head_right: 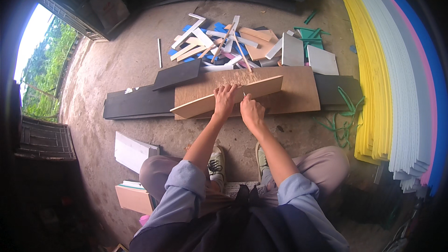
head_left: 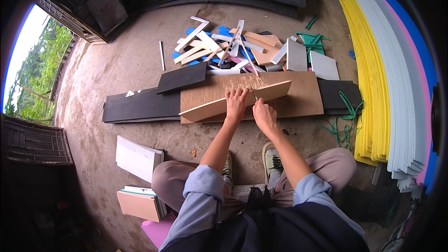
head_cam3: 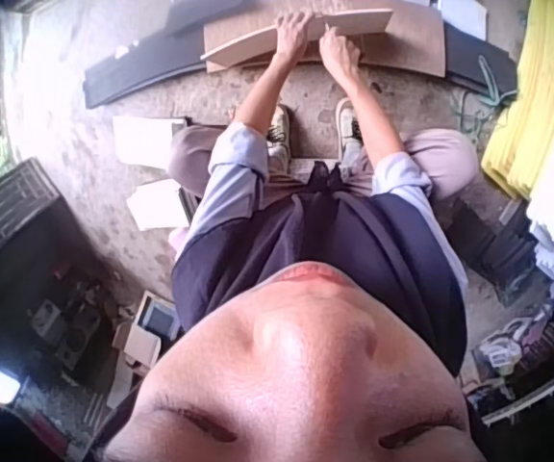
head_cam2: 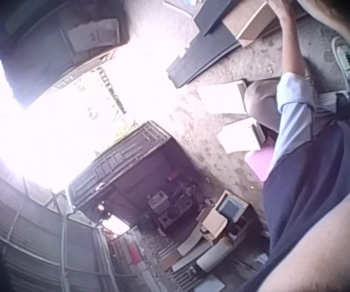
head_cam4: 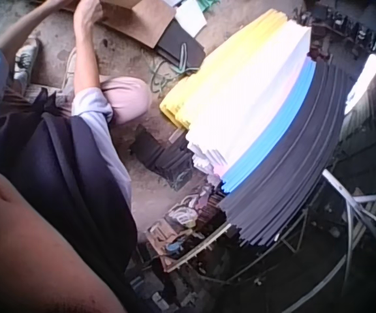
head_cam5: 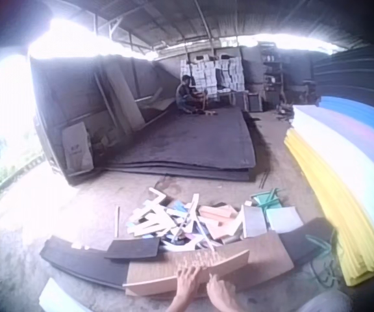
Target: The person sits on the floor and repeatedly cuts rectangular pieces from black and brown cardboard sheets using a red utility knife. They align the sheets, cut along the edges, and stack the finished pieces.
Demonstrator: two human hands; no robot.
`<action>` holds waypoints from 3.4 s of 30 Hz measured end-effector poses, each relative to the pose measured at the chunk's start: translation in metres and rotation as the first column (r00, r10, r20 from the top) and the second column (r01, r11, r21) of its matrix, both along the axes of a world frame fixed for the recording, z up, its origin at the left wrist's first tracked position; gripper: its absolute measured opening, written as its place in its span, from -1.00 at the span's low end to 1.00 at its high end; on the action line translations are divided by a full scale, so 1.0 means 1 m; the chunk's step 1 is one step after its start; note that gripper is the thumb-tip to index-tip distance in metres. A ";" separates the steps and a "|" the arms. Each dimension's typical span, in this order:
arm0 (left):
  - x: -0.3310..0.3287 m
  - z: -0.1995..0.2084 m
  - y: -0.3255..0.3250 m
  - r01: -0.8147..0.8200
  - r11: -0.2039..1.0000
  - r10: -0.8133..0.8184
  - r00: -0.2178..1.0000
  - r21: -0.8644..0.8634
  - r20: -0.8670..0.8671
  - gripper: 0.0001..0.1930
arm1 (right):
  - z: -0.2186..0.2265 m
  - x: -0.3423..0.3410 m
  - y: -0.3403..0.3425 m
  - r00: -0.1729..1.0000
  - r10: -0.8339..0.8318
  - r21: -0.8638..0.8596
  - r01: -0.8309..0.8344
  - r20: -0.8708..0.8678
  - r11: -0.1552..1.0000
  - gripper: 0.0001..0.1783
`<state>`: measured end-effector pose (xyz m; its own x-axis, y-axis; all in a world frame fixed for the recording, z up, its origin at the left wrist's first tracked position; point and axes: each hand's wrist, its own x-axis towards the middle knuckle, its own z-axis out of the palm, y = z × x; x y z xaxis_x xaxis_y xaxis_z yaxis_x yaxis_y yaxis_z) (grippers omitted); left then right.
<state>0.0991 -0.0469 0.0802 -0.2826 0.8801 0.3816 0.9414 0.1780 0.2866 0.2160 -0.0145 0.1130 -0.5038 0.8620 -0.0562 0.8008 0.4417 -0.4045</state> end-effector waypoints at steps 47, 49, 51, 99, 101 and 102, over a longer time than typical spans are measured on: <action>-0.060 0.167 -0.005 -0.038 0.914 -0.076 0.962 0.403 0.264 -0.76 | 0.111 0.070 0.156 0.956 0.017 -0.112 -0.052 -0.292 0.992 -0.69; -0.071 0.162 -0.014 -0.060 0.900 -0.162 0.873 0.433 0.459 -0.75 | 0.137 0.055 0.132 0.837 -0.025 -0.229 -0.121 -0.546 0.966 -0.71; -0.055 0.164 -0.015 -0.083 0.929 -0.206 0.696 0.361 0.688 -0.75 | 0.139 0.052 0.126 0.684 -0.023 -0.193 -0.173 -0.729 0.966 -0.72; -0.035 0.125 0.008 -0.487 0.764 -0.222 0.418 0.423 0.881 -0.20 | 0.099 0.012 0.046 0.552 -0.392 -0.648 -0.408 -0.736 0.644 -0.86; -0.067 0.132 -0.003 -0.423 0.833 -0.165 0.425 0.357 0.890 -0.33 | 0.084 0.015 0.053 0.746 -0.337 -0.719 -0.263 -0.575 0.643 -0.77; -0.108 0.123 -0.018 -0.353 0.876 -0.163 0.423 0.328 0.891 -0.45 | 0.088 0.011 0.048 0.817 -0.259 -0.746 -0.278 -0.515 0.605 -0.73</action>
<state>-0.0085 -0.0647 0.2034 -0.7486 0.6443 0.1563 0.0963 -0.1275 0.9871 0.2266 0.0338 0.2006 -0.6800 0.6099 -0.4070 0.3268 -0.2448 -0.9128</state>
